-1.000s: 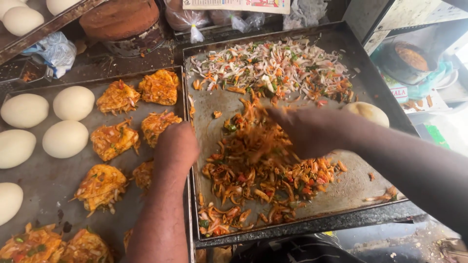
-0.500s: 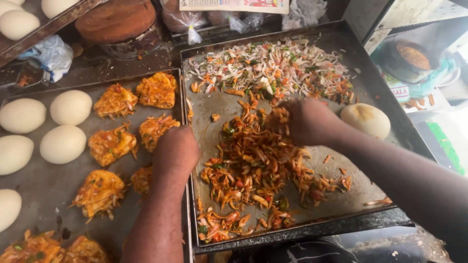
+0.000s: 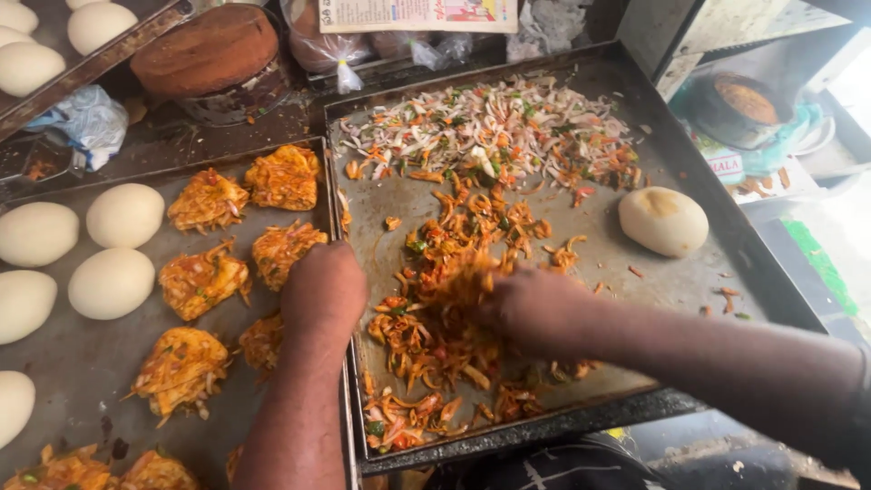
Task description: The person picks dough balls from a tray and presses them by hand into a pile of shredded spiced vegetable mixture on a griddle tray, coating and flattening them, then places the coated dough pieces back onto the tray alongside already coated patties.
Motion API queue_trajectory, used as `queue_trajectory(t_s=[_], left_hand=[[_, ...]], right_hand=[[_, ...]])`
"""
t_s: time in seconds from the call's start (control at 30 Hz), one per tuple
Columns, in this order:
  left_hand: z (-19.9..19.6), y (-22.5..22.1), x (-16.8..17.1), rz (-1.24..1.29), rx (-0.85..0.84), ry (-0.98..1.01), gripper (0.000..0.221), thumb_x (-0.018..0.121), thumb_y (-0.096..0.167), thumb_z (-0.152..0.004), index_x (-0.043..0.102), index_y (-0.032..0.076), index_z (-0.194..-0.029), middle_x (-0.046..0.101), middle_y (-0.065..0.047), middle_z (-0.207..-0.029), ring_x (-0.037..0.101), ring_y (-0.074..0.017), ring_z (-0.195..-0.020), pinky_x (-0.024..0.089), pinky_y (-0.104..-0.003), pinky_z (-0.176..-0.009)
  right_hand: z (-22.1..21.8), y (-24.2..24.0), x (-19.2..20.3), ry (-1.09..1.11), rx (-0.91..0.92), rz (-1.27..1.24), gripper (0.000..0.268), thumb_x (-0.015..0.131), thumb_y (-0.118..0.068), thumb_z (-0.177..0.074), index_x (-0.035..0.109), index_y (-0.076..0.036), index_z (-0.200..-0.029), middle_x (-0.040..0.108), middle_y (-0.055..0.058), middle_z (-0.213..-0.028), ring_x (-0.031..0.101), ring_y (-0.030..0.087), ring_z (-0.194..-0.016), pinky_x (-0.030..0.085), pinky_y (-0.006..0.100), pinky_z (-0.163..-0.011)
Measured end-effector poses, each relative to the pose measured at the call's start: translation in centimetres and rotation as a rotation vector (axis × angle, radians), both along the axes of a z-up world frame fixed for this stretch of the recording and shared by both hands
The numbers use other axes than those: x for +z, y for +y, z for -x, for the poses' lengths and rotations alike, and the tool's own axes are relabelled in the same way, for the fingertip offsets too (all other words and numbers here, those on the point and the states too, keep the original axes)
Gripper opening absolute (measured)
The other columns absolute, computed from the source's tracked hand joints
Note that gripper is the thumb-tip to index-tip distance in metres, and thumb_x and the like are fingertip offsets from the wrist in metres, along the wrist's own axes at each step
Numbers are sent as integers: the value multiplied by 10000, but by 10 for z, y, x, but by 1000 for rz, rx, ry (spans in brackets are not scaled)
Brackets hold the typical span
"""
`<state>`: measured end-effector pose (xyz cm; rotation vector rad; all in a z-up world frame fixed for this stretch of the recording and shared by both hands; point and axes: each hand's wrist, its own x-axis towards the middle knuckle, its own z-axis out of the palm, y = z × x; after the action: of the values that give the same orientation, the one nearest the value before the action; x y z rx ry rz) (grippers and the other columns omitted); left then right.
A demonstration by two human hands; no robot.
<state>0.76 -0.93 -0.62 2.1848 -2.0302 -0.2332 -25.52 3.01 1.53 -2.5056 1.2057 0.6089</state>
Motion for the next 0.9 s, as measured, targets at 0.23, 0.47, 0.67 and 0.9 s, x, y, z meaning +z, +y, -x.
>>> queue_trajectory(t_s=[0.23,0.47,0.67,0.9], left_hand=[[-3,5,-10,72,-42,-15,189,569,103,-911,742,40,-955,719,-214,-974,717,-422,-914,585,-539,-799],[4,4,-9,62,-6,-164,194,566,129,-924,751,74,-948,726,-168,-990,738,-366,-904,612,-496,-752],[13,-2,-5,2,-3,-215,217,530,169,-970,716,96,-1055,736,-151,-980,752,-340,-863,618,-478,-685],[11,-2,-34,203,-29,-371,178,545,196,-977,695,105,-1005,719,-117,-864,736,-282,-736,608,-426,-559]], right_hand=[[25,-45,9,-460,-347,193,596,672,-75,-765,613,-108,-1357,694,166,-1168,679,342,-1082,549,432,-953],[27,-24,57,-889,-359,45,559,750,-250,-813,535,3,-1263,681,199,-1118,706,333,-1042,574,439,-888],[38,-22,23,-261,-316,68,671,750,-249,-816,497,-130,-1426,698,173,-1188,699,339,-1084,564,455,-968],[32,-16,-46,-243,-288,113,695,730,-138,-804,458,-91,-1442,610,264,-1226,691,408,-996,597,482,-818]])
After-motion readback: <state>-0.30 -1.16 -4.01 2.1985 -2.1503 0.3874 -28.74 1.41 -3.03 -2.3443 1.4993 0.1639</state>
